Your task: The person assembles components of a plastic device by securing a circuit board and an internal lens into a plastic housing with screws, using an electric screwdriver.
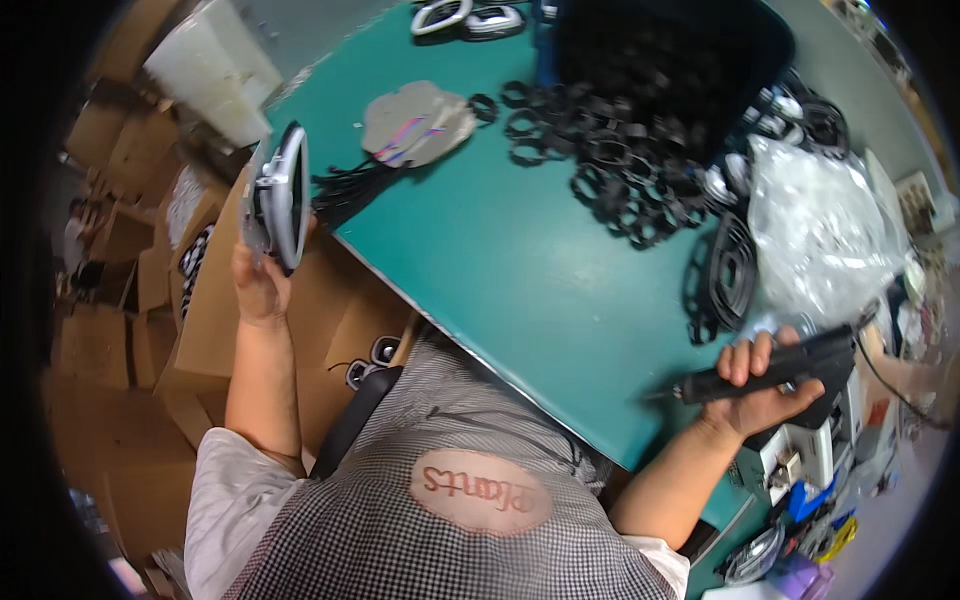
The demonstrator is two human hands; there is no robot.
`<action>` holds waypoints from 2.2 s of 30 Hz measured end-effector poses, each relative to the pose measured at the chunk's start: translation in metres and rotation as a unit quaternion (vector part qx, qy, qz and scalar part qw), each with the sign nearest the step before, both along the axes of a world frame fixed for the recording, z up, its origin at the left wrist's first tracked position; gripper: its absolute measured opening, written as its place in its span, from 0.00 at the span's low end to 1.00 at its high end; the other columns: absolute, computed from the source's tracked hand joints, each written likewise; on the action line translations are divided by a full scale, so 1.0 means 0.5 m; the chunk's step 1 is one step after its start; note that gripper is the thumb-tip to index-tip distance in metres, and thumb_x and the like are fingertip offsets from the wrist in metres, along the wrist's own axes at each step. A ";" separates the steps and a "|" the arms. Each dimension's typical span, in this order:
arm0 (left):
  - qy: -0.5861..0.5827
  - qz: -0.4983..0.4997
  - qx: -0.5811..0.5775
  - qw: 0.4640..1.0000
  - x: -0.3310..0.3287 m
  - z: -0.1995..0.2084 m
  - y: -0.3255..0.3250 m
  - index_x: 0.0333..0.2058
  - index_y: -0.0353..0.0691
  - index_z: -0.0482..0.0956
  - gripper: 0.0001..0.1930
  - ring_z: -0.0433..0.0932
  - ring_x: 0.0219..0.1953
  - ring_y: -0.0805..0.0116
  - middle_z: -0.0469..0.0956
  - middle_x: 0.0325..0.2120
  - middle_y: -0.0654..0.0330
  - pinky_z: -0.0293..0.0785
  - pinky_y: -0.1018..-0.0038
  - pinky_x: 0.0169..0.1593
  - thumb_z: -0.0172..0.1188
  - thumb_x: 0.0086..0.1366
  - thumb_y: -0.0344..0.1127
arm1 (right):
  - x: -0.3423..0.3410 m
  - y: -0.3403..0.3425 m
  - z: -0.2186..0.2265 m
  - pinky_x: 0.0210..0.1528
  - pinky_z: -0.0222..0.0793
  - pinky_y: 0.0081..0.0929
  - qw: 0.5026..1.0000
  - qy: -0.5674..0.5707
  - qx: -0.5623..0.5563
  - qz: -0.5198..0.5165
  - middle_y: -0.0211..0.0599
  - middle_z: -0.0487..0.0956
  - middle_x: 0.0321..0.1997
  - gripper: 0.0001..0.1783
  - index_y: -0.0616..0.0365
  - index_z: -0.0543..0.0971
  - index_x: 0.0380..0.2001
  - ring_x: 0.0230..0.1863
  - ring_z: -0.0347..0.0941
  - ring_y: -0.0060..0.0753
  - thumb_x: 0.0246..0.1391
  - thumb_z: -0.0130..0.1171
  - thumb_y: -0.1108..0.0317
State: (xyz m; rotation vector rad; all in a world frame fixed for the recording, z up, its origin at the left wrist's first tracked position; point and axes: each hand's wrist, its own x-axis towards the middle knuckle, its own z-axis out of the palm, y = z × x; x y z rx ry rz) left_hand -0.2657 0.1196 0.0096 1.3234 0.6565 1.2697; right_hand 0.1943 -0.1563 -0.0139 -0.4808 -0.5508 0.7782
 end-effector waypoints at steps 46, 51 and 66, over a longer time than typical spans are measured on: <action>0.092 0.353 0.087 0.927 -0.006 -0.148 0.158 0.43 0.36 0.76 0.10 0.72 0.37 0.75 0.75 0.36 0.62 0.70 0.77 0.43 0.49 0.71 0.33 | -0.135 0.105 -0.028 0.32 0.68 0.27 0.955 -0.016 -0.231 -0.188 0.33 0.69 0.32 0.27 0.54 0.63 0.56 0.28 0.68 0.28 0.61 0.55 0.51; 0.186 0.222 0.301 0.909 0.160 0.012 0.192 0.39 0.33 0.77 0.07 0.75 0.39 0.67 0.78 0.37 0.56 0.71 0.74 0.45 0.54 0.66 0.29 | -0.138 0.128 -0.028 0.33 0.72 0.30 0.925 -0.018 -0.302 -0.231 0.37 0.71 0.33 0.30 0.59 0.58 0.60 0.28 0.71 0.30 0.57 0.57 0.68; 0.689 0.142 0.277 0.655 0.488 0.010 0.687 0.55 0.45 0.73 0.28 0.71 0.55 0.55 0.75 0.51 0.55 0.70 0.62 0.57 0.64 0.58 0.48 | -0.125 0.138 -0.062 0.26 0.71 0.24 0.898 -0.046 -0.331 -0.285 0.38 0.72 0.31 0.33 0.61 0.56 0.61 0.22 0.70 0.29 0.55 0.58 0.67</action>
